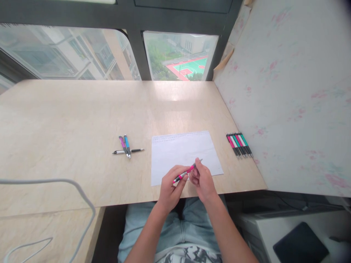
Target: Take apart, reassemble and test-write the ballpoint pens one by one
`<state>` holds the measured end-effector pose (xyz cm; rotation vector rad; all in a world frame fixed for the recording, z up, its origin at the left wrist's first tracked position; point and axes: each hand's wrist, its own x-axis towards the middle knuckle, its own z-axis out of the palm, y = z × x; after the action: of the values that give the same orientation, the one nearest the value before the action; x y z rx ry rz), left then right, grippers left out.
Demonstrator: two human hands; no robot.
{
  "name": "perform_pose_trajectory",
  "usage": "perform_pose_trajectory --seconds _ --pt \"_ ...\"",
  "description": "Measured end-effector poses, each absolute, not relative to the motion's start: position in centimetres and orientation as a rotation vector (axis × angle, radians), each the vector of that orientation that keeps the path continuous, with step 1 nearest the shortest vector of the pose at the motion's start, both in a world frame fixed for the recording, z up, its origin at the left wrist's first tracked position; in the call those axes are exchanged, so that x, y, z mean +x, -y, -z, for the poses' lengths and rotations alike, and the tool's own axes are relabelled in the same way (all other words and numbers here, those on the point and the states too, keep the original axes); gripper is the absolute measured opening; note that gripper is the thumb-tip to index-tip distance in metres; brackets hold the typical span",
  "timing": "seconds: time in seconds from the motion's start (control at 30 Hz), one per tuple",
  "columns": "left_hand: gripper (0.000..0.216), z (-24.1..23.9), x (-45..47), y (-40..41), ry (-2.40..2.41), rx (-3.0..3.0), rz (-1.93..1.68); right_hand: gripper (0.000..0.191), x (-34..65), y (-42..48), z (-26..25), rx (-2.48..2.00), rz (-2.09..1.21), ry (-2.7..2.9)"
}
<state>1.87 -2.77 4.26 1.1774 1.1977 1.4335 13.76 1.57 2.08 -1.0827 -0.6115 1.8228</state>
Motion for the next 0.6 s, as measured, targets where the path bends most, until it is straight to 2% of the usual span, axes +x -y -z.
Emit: perform_pose_trajectory --seconds 0.17,0.33,0.6 --pt "0.023 -4.1 1.4 3.0 -1.165 1.208 -1.423 0.053 13.8 -1.3 -2.4 -0.985 -1.923 0.603" --pt "0.019 -2.9 1.9 3.5 -1.288 1.141 -1.527 0.051 12.8 -0.7 -3.0 -0.967 -1.887 0.603" --pt "0.027 -1.7 4.7 3.0 -1.182 0.433 -1.675 0.053 11.8 -0.7 -2.3 -1.084 -1.636 0.681"
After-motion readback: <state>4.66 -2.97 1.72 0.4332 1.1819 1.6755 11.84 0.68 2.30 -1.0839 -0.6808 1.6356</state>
